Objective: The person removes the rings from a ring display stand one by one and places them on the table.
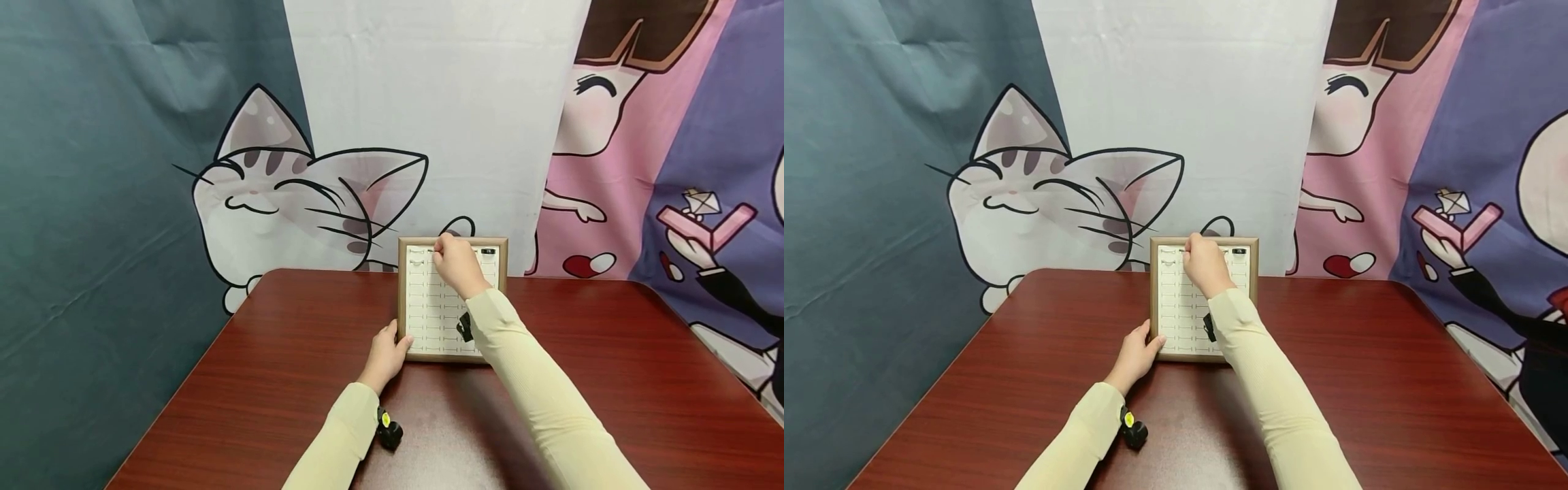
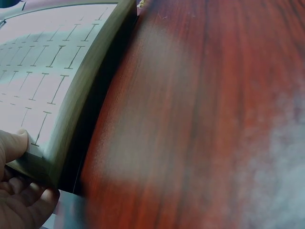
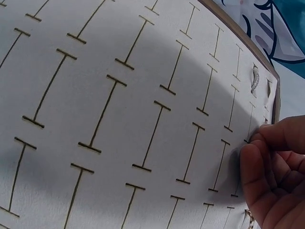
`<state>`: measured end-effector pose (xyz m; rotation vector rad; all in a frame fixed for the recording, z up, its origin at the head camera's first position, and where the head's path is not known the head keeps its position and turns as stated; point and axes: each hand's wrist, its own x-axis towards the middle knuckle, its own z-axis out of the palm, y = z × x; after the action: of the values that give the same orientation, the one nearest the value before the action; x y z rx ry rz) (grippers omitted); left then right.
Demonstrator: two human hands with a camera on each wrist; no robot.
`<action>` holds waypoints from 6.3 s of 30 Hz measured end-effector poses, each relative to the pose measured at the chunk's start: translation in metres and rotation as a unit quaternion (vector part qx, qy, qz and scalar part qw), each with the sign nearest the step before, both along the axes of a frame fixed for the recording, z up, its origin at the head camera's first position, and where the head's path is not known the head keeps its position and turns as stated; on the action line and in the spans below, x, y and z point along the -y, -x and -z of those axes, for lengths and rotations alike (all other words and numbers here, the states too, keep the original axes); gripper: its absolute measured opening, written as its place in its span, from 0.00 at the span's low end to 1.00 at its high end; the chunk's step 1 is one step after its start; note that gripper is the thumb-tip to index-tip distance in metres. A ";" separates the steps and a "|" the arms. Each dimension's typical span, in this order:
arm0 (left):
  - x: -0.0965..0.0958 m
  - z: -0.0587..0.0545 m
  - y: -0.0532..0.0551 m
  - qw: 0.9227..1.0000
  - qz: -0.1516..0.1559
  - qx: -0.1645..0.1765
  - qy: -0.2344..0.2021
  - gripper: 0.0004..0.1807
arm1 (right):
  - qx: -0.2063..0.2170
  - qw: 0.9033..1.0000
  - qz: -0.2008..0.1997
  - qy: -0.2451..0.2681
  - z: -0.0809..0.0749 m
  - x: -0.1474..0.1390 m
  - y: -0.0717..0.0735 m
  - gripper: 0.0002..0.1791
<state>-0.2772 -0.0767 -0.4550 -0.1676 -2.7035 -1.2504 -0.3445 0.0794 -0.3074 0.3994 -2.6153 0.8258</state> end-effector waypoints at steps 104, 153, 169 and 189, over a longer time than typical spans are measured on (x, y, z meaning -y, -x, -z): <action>-0.004 -0.005 -0.002 1.000 -0.005 0.009 0.006 0.31 | -0.083 0.989 -0.069 0.098 0.018 -0.023 0.003 0.04; -0.005 -0.001 -0.001 1.000 -0.018 0.016 -0.003 0.31 | -0.114 0.982 0.113 0.098 0.080 -0.156 -0.058 0.02; -0.005 -0.001 -0.001 1.000 -0.012 0.007 0.002 0.30 | -0.033 0.989 0.130 0.063 0.107 -0.178 -0.067 0.01; -0.005 -0.001 -0.001 1.000 -0.014 -0.011 0.008 0.29 | 0.118 0.988 0.096 -0.014 0.117 -0.187 -0.074 0.03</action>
<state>-0.2759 -0.0721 -0.4541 -0.1446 -2.6887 -1.2132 -0.2705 0.2669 -0.4242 0.0557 -2.8291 0.8166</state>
